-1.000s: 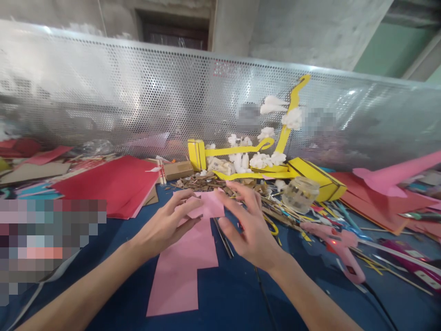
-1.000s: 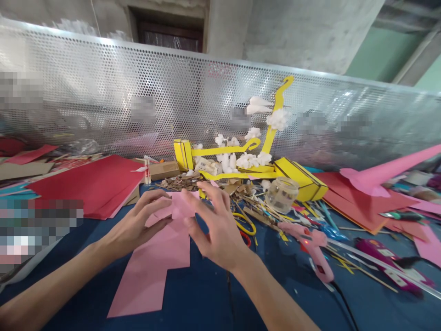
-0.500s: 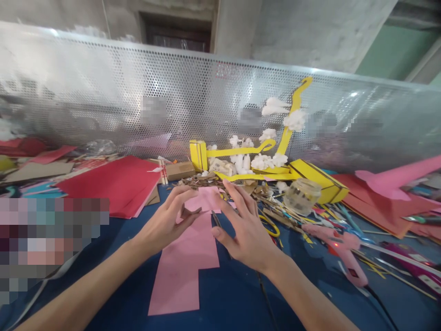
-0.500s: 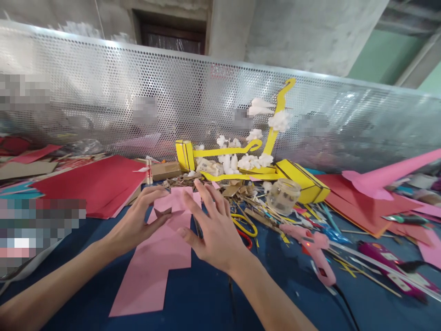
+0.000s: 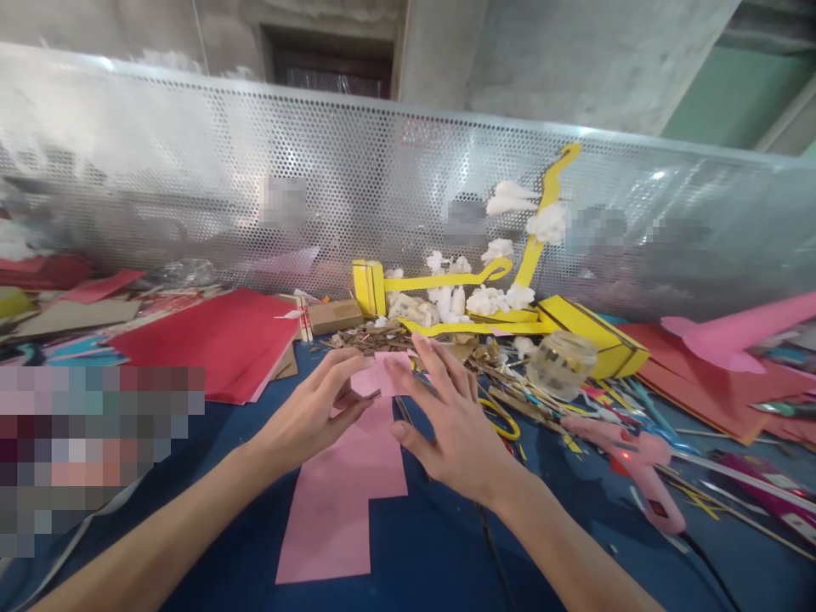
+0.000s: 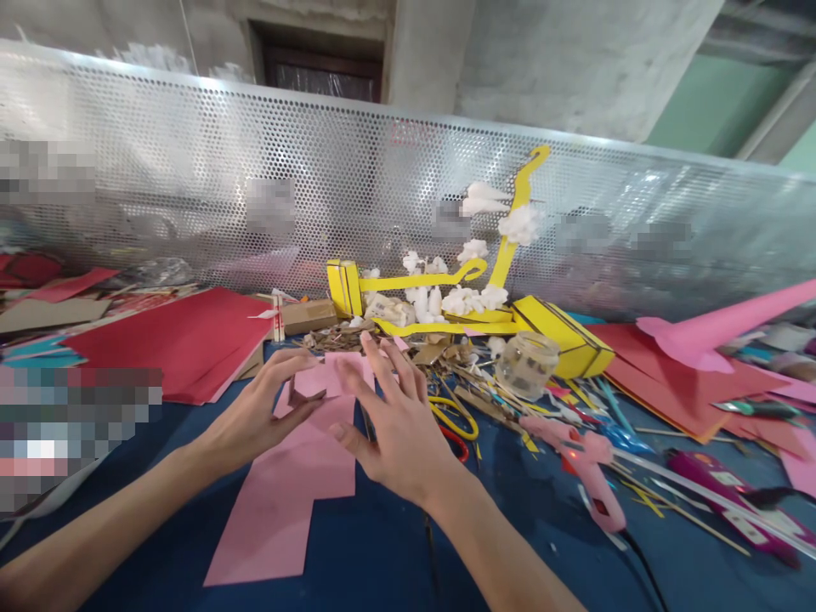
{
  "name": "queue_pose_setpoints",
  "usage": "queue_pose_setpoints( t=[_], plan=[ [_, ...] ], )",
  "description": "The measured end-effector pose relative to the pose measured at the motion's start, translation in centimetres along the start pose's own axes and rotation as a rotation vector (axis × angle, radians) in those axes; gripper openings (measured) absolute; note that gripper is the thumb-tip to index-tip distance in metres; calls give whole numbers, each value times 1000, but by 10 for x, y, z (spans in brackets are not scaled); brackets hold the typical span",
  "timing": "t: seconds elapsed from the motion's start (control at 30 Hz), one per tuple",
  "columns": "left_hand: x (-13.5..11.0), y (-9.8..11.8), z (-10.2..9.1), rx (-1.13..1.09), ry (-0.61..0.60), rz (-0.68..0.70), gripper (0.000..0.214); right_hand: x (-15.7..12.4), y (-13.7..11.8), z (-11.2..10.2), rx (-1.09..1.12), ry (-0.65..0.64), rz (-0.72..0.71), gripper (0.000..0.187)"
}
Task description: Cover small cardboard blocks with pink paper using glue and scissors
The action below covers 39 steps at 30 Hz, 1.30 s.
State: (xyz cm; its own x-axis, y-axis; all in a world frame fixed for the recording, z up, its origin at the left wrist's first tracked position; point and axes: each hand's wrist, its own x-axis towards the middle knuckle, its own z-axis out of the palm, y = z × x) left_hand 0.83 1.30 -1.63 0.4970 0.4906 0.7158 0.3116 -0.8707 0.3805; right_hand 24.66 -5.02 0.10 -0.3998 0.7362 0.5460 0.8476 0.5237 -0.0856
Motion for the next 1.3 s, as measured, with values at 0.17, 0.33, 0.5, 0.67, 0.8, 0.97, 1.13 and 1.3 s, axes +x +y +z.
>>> queue_pose_setpoints(
  t=[0.17, 0.33, 0.5, 0.67, 0.8, 0.97, 1.13, 1.3],
  plan=[
    [-1, 1, 0, -21, -17, -37, 48, 0, -3, 1, 11, 11, 3, 85],
    [-2, 1, 1, -6, -23, -47, 51, 0, -4, 2, 15, 16, 5, 85],
    [-3, 3, 1, 38, 0, -27, 53, -1, -5, 3, 29, 8, 6, 86],
    [-2, 4, 0, 38, -12, -32, 51, -1, -7, 4, 17, -12, -9, 85],
    [-1, 4, 0, 33, 39, -63, 50, -1, -7, 4, 32, 17, -9, 92],
    [-1, 3, 2, 27, 65, -113, 47, -2, -7, 3, 39, -6, -14, 91],
    [1, 3, 1, 25, 88, -117, 48, -2, -6, 3, 37, -35, -9, 87],
    [4, 6, 0, 4, 101, -156, 48, -4, -7, 4, 68, -48, 2, 91]
  ],
)
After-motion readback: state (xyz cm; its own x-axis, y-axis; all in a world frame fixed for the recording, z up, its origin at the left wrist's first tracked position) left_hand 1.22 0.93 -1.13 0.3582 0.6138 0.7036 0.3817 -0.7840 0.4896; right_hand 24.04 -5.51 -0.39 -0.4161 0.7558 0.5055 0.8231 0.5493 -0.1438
